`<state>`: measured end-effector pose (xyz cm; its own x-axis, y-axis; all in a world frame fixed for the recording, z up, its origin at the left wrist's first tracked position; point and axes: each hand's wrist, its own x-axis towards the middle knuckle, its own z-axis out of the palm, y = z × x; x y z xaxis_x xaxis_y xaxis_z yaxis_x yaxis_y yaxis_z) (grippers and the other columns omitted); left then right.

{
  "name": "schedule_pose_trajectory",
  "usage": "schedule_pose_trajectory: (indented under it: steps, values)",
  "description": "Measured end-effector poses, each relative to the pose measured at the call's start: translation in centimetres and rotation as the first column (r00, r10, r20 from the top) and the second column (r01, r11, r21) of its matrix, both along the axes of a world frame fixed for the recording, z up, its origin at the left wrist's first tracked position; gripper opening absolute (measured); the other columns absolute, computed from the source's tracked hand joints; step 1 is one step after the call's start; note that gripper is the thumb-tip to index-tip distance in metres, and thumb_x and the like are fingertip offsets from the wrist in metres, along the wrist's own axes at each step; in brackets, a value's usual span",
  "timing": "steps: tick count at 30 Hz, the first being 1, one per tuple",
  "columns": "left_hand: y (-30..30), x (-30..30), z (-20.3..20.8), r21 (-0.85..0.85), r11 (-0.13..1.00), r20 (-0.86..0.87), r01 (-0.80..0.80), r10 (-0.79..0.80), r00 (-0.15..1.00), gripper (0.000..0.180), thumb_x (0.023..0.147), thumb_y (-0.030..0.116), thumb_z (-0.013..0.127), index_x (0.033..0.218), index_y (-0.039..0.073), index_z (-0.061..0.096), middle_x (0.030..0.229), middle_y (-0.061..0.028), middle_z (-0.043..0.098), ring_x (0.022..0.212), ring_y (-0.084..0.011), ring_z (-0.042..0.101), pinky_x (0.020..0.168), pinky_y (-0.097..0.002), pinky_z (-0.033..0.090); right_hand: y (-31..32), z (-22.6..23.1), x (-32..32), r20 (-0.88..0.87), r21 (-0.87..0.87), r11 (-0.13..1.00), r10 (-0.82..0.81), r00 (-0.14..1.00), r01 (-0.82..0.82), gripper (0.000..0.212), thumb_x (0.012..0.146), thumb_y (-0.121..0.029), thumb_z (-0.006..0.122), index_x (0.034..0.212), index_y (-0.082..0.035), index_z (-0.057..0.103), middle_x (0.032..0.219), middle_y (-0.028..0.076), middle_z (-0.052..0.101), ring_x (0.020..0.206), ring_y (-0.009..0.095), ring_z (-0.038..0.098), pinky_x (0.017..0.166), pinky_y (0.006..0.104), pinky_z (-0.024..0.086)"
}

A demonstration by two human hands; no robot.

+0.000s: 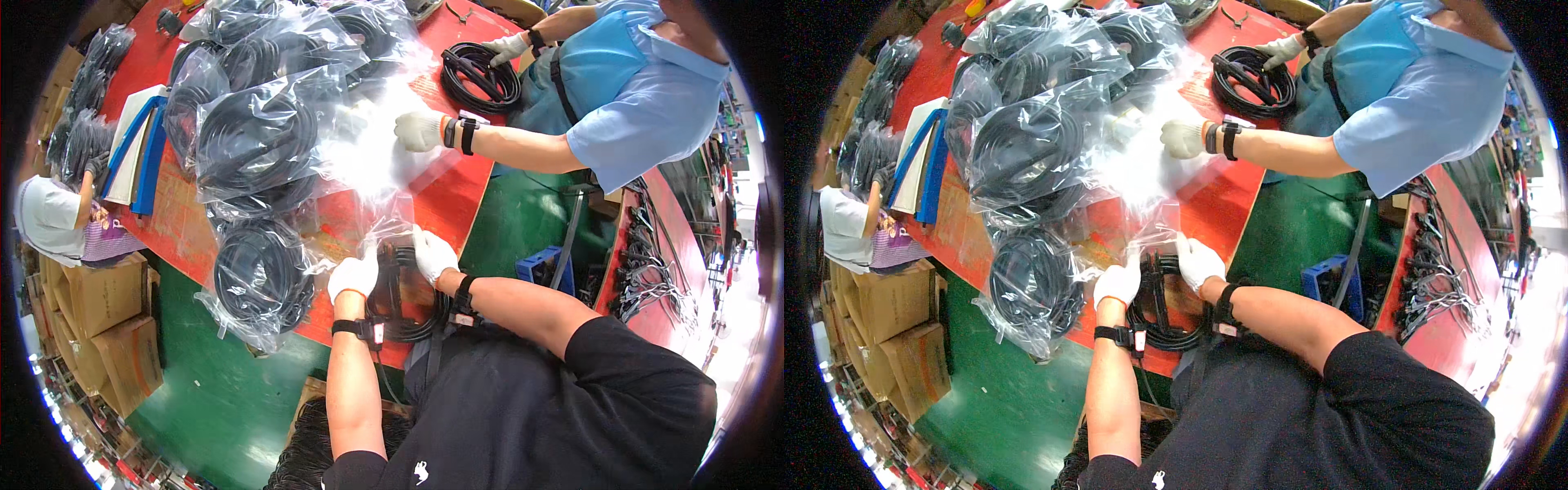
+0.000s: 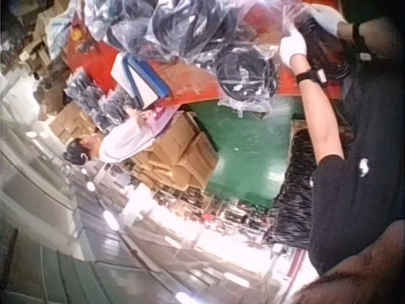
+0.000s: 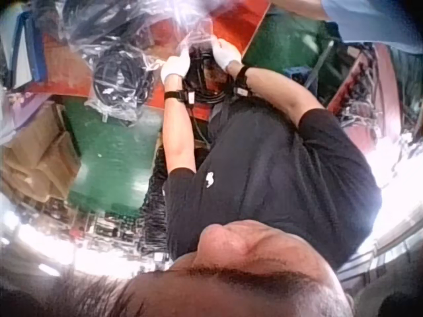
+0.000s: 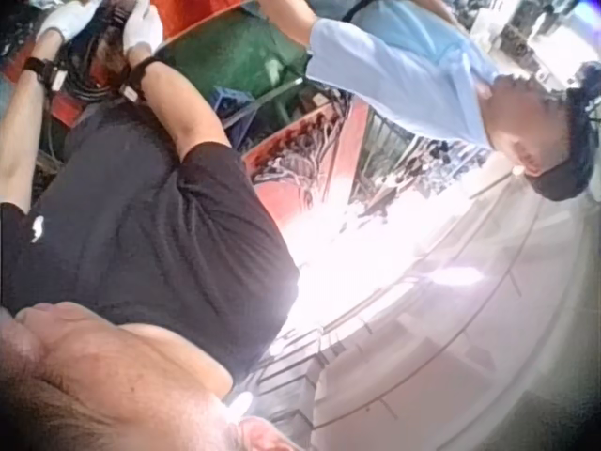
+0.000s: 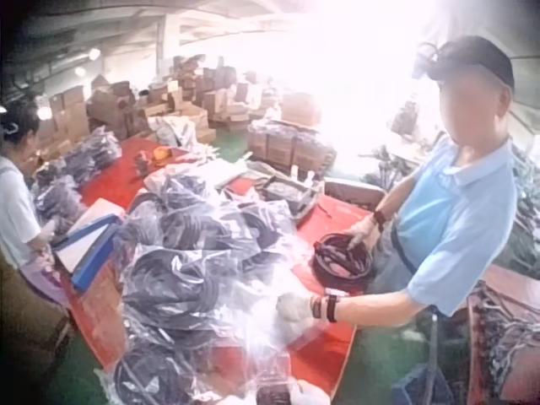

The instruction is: Coiling long black cables and placing them into individual plastic bags on a workbench.

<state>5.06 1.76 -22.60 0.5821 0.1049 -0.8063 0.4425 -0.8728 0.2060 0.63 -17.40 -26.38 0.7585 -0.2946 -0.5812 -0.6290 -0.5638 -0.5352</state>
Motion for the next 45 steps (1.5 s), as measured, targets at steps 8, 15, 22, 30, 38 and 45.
schedule_pose_trajectory:
  steps: [8,15,22,30,38,45]
  values:
    - [0.4,0.6,-0.9,-0.044,0.999,-0.017,0.02,-0.021,1.0,0.108,0.098,0.082,0.019,0.127,-0.011,0.068,0.132,-0.0372,0.063,0.133,-0.0461,0.059,0.113,-0.0499,0.043,-0.3,-0.3,0.5,-0.013,-0.004,0.993,0.12,0.993,-0.12,0.077,0.108,-0.063,0.025,0.115,-0.002,0.072,0.12,0.027,0.07,0.118,0.046,0.064,0.103,0.0492,0.048]
    - [1.8,0.5,-2.1,-0.16,0.986,-0.016,0.045,-0.049,0.999,0.112,0.098,0.083,0.015,0.129,-0.012,0.066,0.135,-0.0388,0.059,0.138,-0.0476,0.054,0.117,-0.0501,0.038,0.2,-1.4,1.2,-0.129,0.12,0.978,0.187,0.974,-0.171,0.086,0.108,-0.064,0.02,0.129,0.003,0.069,0.132,0.032,0.065,0.13,0.045,0.059,0.111,0.0472,0.043]
    - [1.7,-4.9,-3.0,-0.066,0.996,0.345,-0.056,0.075,0.936,0.077,0.112,0.052,0.023,0.104,-0.005,0.074,0.105,-0.0303,0.073,0.098,-0.0491,0.07,0.091,-0.0575,0.053,-2.3,-0.9,-3.1,0.198,0.09,0.987,0.111,0.974,-0.131,0.043,0.109,-0.034,0.044,0.123,-0.001,0.067,0.121,0.026,0.07,0.12,0.043,0.063,0.102,0.0466,0.05]
    - [3.7,-8.7,-5.5,-0.115,0.943,0.484,-0.311,0.327,0.812,0.054,0.106,0.046,0.05,0.107,-0.003,0.073,0.109,-0.0315,0.072,0.107,-0.0499,0.067,0.093,-0.0551,0.052,-3.0,-2.6,-3.9,0.384,0.086,0.987,0.091,0.919,-0.134,0.034,0.108,-0.028,0.049,0.124,-0.004,0.067,0.123,0.025,0.069,0.118,0.043,0.064,0.101,0.0474,0.051]
    - [3.1,-11.0,-5.5,-0.085,0.948,0.4,-0.306,0.314,0.861,0.055,0.109,0.043,0.043,0.113,-0.005,0.07,0.109,-0.0318,0.072,0.106,-0.0505,0.068,0.092,-0.0567,0.051,-4.3,1.1,-2.4,0.05,-0.16,0.933,0.333,0.942,-0.321,0.039,0.107,-0.031,0.04,0.113,-0.005,0.069,0.11,0.027,0.073,0.106,0.045,0.069,0.092,0.0513,0.054]
    - [3.2,-12.7,-6.4,-0.066,0.964,0.483,-0.259,0.258,0.837,0.046,0.107,0.037,0.051,0.106,-0.005,0.07,0.105,-0.032,0.071,0.101,-0.0507,0.068,0.088,-0.0567,0.052,-4.9,1.3,-2.0,-0.146,-0.18,0.872,0.434,0.889,-0.455,0.047,0.106,-0.038,0.037,0.109,-0.002,0.068,0.11,0.027,0.074,0.105,0.045,0.071,0.092,0.0512,0.055]
